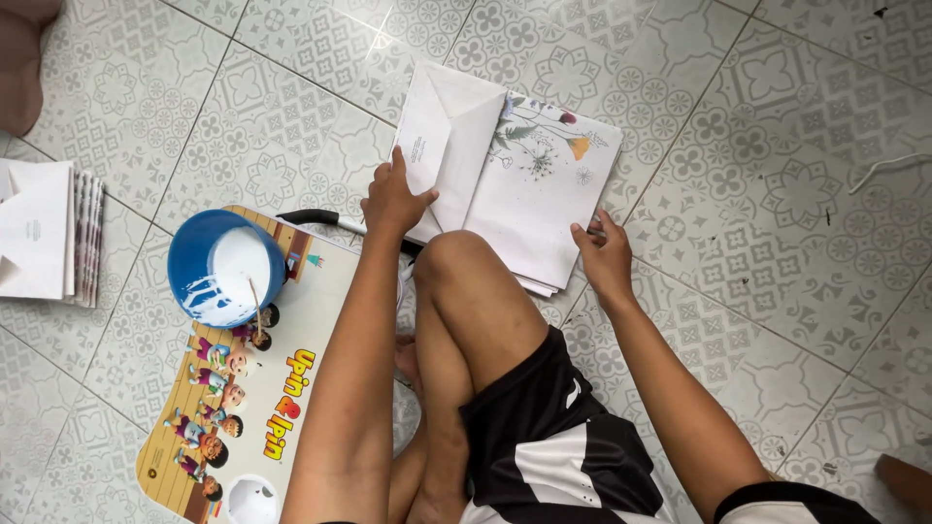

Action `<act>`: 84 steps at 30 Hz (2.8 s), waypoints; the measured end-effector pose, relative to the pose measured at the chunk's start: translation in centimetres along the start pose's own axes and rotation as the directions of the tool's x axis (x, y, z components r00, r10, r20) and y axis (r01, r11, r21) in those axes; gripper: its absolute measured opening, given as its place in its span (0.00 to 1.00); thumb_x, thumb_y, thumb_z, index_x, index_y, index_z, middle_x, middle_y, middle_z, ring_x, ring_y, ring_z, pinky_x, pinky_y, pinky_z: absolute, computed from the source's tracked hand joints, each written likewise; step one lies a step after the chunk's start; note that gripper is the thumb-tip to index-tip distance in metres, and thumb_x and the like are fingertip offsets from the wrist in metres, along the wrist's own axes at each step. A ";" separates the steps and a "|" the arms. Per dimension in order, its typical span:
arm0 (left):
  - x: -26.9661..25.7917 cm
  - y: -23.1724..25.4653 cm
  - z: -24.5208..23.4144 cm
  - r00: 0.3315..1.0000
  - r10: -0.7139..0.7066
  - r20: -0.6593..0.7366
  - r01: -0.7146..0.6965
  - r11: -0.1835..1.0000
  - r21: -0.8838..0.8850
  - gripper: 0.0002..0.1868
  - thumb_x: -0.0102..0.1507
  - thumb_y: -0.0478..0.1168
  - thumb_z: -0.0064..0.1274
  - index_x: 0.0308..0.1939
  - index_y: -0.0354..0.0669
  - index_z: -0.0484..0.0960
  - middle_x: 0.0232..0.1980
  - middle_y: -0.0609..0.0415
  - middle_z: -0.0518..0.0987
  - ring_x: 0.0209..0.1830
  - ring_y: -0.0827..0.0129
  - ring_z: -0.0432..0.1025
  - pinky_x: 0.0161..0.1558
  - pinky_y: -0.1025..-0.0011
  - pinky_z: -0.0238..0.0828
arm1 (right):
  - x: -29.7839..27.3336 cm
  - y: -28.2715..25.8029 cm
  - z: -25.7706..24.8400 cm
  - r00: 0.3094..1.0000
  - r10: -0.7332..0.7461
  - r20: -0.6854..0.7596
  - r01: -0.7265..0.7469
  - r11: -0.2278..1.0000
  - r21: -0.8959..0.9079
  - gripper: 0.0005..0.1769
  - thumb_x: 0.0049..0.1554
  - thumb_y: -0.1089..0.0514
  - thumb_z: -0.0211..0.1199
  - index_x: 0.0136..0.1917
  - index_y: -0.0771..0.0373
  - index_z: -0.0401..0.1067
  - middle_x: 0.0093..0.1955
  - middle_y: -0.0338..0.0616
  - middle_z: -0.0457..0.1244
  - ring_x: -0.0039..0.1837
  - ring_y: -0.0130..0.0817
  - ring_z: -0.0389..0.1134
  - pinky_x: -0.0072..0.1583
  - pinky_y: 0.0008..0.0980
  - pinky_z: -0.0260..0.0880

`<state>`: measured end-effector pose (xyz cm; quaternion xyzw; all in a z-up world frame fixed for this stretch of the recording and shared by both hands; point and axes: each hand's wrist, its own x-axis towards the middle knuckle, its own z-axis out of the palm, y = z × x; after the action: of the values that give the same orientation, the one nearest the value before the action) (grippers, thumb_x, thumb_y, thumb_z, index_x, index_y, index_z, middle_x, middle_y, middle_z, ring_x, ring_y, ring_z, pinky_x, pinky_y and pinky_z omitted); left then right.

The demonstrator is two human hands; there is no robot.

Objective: Folding paper sheets and applying glue with a stick to assemble handmade paper bags.

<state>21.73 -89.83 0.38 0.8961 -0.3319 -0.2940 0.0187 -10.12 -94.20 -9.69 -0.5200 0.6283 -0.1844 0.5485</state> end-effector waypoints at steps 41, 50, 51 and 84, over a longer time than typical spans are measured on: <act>-49.6 -19.2 -2.2 0.753 -0.520 -0.404 -0.545 -0.149 -0.825 0.42 0.57 0.28 0.56 0.74 0.40 0.56 0.53 0.38 0.78 0.45 0.62 0.77 0.37 0.73 0.82 | -29.0 -38.6 23.3 -0.271 -0.801 0.534 0.898 -0.011 0.439 0.16 0.65 0.74 0.61 0.66 0.81 0.73 0.56 0.63 0.70 0.52 0.44 0.70 0.55 0.35 0.70; -47.1 -17.7 6.4 0.760 -0.649 -0.045 -0.426 -0.444 -0.788 0.39 0.59 0.38 0.59 0.65 0.28 0.53 0.60 0.35 0.69 0.49 0.59 0.78 0.46 0.69 0.83 | -36.7 -33.2 35.7 -0.455 -0.582 0.674 0.877 -0.165 0.451 0.17 0.61 0.72 0.62 0.62 0.66 0.80 0.47 0.55 0.68 0.41 0.39 0.68 0.47 0.37 0.72; -46.5 -17.3 6.7 0.762 -0.646 -0.051 -0.430 -0.445 -0.786 0.40 0.59 0.39 0.59 0.67 0.30 0.53 0.59 0.35 0.70 0.49 0.58 0.78 0.48 0.69 0.83 | -36.6 -32.5 36.4 -0.451 -0.562 0.693 0.881 -0.159 0.445 0.17 0.60 0.72 0.62 0.62 0.65 0.80 0.47 0.55 0.69 0.41 0.39 0.68 0.47 0.36 0.72; -47.4 -31.1 4.3 0.533 -0.221 -0.817 -0.111 0.939 -0.327 0.12 0.64 0.41 0.59 0.53 0.53 0.83 0.40 0.61 0.83 0.43 0.64 0.76 0.47 0.66 0.73 | -29.7 -16.9 17.5 -0.283 -0.509 0.813 0.889 0.178 0.421 0.18 0.55 0.67 0.69 0.60 0.63 0.78 0.38 0.49 0.71 0.42 0.42 0.72 0.47 0.39 0.73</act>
<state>8.78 -36.13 14.09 0.9185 -0.1965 0.1219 0.3209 8.64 -69.46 12.88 -0.8780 -0.2095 -0.0582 0.4264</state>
